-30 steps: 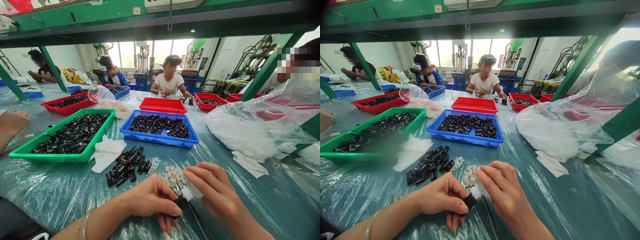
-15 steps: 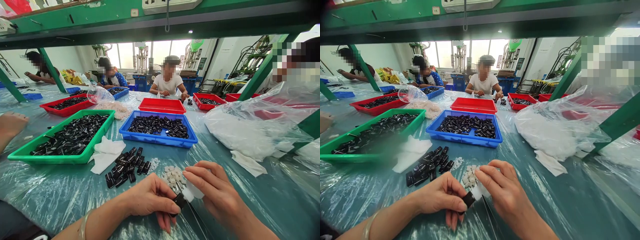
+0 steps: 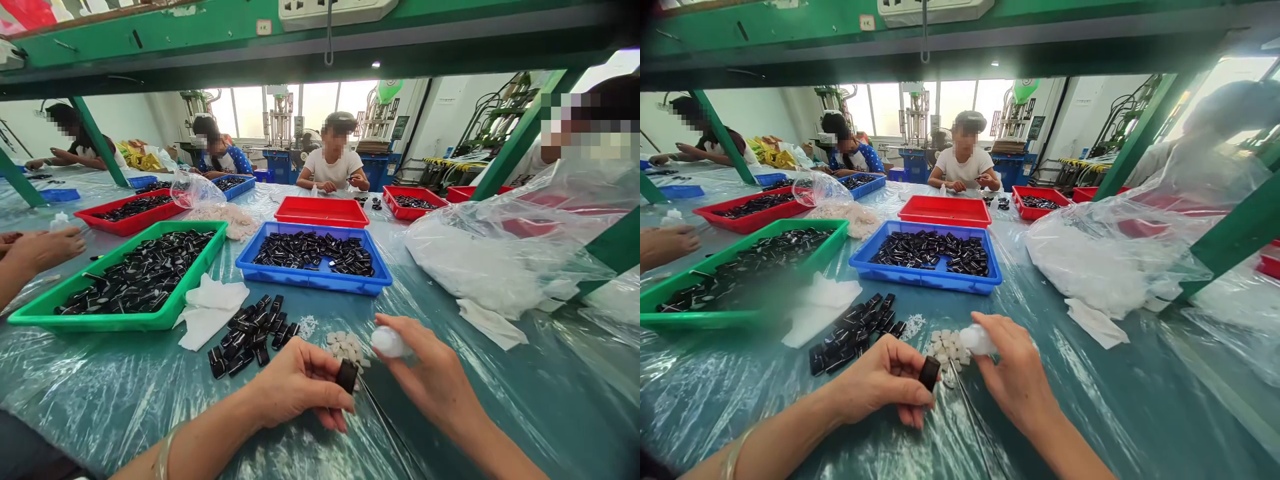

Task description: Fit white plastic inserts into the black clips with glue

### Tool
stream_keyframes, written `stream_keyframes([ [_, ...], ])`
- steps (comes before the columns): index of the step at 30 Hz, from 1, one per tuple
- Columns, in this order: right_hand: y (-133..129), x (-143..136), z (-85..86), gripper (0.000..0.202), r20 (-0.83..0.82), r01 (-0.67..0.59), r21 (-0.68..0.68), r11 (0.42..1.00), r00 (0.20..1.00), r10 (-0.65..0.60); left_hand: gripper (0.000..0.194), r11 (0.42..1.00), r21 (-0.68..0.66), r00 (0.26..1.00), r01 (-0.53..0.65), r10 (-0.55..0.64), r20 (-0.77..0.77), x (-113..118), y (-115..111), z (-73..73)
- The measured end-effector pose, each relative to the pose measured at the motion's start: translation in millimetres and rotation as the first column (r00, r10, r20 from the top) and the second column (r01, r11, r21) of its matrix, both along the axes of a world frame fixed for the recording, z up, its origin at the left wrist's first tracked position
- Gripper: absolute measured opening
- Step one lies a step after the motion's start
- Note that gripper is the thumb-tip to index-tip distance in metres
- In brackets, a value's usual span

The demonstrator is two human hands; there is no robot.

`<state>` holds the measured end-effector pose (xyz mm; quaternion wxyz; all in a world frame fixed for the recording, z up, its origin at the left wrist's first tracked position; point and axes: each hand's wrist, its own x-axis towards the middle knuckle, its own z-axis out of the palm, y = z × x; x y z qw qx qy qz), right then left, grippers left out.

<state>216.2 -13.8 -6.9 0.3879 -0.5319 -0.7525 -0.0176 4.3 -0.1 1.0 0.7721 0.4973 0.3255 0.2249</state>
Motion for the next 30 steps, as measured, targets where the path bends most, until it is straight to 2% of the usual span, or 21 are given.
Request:
stream_keyframes([
  [2, 6.6, 5.2, -7.1, 0.028, -0.210, 0.092, -0.239, 0.967, 0.967, -0.144, 0.018, 0.997, 0.024, 0.997, -0.077, 0.078, -0.007, 0.4, 1.4, 2.0],
  [4, 12.9, 9.3, -14.4, 0.029, -0.338, 0.105, -0.387, 0.916, 0.908, -0.246, 0.020, 0.989, 0.050, 0.990, -0.137, 0.138, -0.002, 0.0, 2.8, 3.7],
  [9, 21.9, 12.2, -27.1, 0.030, -0.437, 0.072, -0.429, 0.900, 0.856, -0.276, 0.024, 0.968, 0.081, 0.971, -0.239, 0.239, 0.003, -1.7, 5.8, 4.9],
  [16, 23.0, 14.4, -27.2, 0.044, -0.491, 0.062, -0.440, 0.896, 0.819, -0.298, 0.021, 0.932, 0.108, 0.938, -0.346, 0.346, 0.024, -4.9, 9.2, 6.0],
  [18, 23.6, 17.3, -25.0, 0.054, -0.502, 0.076, -0.423, 0.903, 0.810, -0.304, 0.022, 0.924, 0.123, 0.932, -0.362, 0.362, 0.018, -6.0, 10.0, 7.0],
  [21, 20.9, 19.0, -17.7, 0.067, -0.477, 0.183, -0.312, 0.932, 0.819, -0.320, 0.023, 0.915, 0.137, 0.924, -0.379, 0.382, 0.010, -6.9, 10.8, 7.8],
  [24, 10.6, 12.6, -4.6, 0.069, -0.405, 0.318, -0.115, 0.941, 0.850, -0.337, 0.024, 0.911, 0.137, 0.920, -0.389, 0.392, 0.004, -6.8, 11.1, 7.6],
  [26, 1.1, 3.9, 4.5, 0.055, -0.285, 0.347, 0.103, 0.932, 0.908, -0.306, 0.025, 0.910, 0.132, 0.918, -0.393, 0.397, -0.001, -6.6, 11.3, 7.4],
  [27, -3.6, -1.2, 8.0, 0.041, -0.215, 0.284, 0.200, 0.938, 0.946, -0.240, 0.024, 0.910, 0.130, 0.918, -0.394, 0.397, 0.000, -6.4, 11.4, 7.4],
  [28, -7.9, -6.3, 10.5, 0.024, -0.111, 0.151, 0.223, 0.963, 0.985, -0.129, 0.024, 0.910, 0.130, 0.918, -0.393, 0.396, 0.005, -6.3, 11.5, 7.3],
  [29, -11.5, -11.2, 11.7, 0.010, -0.028, 0.017, 0.221, 0.975, 1.000, -0.011, 0.023, 0.910, 0.132, 0.919, -0.393, 0.395, 0.011, -6.1, 11.6, 7.1],
  [30, -14.4, -15.8, 11.7, 0.006, 0.038, -0.106, 0.174, 0.979, 0.994, 0.101, 0.022, 0.911, 0.134, 0.920, -0.391, 0.392, 0.017, -6.0, 11.7, 7.0],
])
